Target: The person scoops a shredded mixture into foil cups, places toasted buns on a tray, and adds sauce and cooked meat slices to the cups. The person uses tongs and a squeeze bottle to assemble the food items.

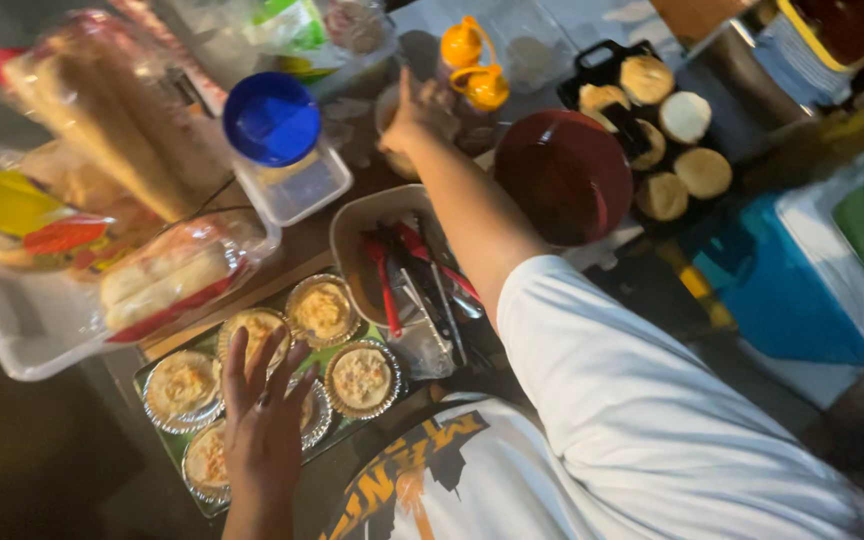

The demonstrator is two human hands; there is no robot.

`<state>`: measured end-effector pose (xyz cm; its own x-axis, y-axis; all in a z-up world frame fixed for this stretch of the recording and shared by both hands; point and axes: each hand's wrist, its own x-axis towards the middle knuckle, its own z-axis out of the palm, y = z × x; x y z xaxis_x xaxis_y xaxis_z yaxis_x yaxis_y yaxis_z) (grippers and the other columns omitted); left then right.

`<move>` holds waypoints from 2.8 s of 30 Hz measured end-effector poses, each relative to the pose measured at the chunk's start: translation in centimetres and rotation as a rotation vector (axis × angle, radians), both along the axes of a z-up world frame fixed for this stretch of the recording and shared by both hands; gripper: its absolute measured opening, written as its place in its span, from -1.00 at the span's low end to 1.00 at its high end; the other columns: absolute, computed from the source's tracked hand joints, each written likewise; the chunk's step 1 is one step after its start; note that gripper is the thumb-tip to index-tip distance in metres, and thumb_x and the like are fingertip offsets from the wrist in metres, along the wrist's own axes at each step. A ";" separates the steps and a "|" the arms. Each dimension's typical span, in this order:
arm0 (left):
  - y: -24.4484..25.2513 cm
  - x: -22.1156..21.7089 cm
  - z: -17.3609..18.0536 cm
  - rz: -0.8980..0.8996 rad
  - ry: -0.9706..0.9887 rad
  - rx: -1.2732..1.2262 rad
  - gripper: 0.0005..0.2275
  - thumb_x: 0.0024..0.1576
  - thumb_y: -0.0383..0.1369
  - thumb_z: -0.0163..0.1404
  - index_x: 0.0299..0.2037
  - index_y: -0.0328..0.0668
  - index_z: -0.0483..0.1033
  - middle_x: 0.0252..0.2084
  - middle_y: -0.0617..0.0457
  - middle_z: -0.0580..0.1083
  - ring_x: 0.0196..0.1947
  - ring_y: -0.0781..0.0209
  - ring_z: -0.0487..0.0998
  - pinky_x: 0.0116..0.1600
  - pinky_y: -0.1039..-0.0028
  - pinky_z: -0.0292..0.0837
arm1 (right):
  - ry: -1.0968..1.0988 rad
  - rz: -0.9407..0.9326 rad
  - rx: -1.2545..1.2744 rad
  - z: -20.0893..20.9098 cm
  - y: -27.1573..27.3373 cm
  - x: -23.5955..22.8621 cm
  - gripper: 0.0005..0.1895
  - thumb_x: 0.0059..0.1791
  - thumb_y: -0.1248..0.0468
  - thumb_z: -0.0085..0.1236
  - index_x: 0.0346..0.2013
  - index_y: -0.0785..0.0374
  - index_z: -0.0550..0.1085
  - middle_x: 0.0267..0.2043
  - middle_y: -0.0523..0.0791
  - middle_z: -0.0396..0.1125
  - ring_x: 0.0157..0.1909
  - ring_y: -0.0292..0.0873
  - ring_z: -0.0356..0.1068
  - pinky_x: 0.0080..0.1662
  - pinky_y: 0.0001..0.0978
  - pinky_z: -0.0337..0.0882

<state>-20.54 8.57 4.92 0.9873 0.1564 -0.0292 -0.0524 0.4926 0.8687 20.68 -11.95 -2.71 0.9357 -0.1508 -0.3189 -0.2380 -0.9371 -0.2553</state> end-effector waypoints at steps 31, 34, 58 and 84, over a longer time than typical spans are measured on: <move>-9.4 29.4 -10.7 -0.287 0.109 -0.327 -0.51 0.21 -0.05 -0.03 0.31 0.03 0.24 0.00 0.03 0.38 -0.05 0.07 0.43 0.08 0.19 0.38 | -0.936 0.430 0.110 2.9 -8.2 7.5 -0.85 -0.04 0.19 0.20 -0.21 0.11 0.60 -0.36 0.04 0.51 -0.34 0.14 0.50 -0.29 0.02 0.46; -10.7 35.1 -12.9 -0.243 0.203 -0.286 -0.55 0.12 0.00 -0.05 0.19 0.12 0.30 -0.12 0.13 0.40 -0.10 0.14 0.45 0.05 0.18 0.41 | -1.036 0.712 -0.244 -1.1 -6.4 5.3 -0.80 -0.03 0.17 0.07 -0.19 0.19 0.46 -0.38 -0.06 0.46 -0.46 0.00 0.49 -0.53 -0.01 0.38; -3.0 10.0 -0.5 -0.542 0.010 0.077 -0.32 0.26 -0.01 -0.03 0.52 -0.11 0.05 0.48 -0.13 0.24 0.45 -0.03 0.32 0.42 0.11 0.22 | -0.535 0.902 -0.142 3.5 -8.0 -9.1 -0.63 0.00 0.15 0.24 0.05 0.24 0.50 0.13 0.10 0.33 0.13 0.17 0.39 0.04 0.08 0.42; 1.0 -11.8 -6.0 -0.292 0.182 -0.080 -0.40 0.19 -0.17 -0.05 0.43 -0.25 0.21 0.19 -0.10 0.44 0.25 -0.03 0.43 0.32 0.11 0.29 | -0.090 0.520 -0.054 -2.6 -5.5 -27.4 -0.16 -0.14 0.27 0.17 0.29 0.71 0.10 0.14 0.45 0.23 0.00 0.25 0.46 0.00 -0.08 0.50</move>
<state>-32.35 9.53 -1.05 0.9675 -0.1419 -0.2093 0.2528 0.5312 0.8086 -6.71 -17.50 -5.28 0.9147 0.3263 -0.2384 0.2822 -0.9380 -0.2013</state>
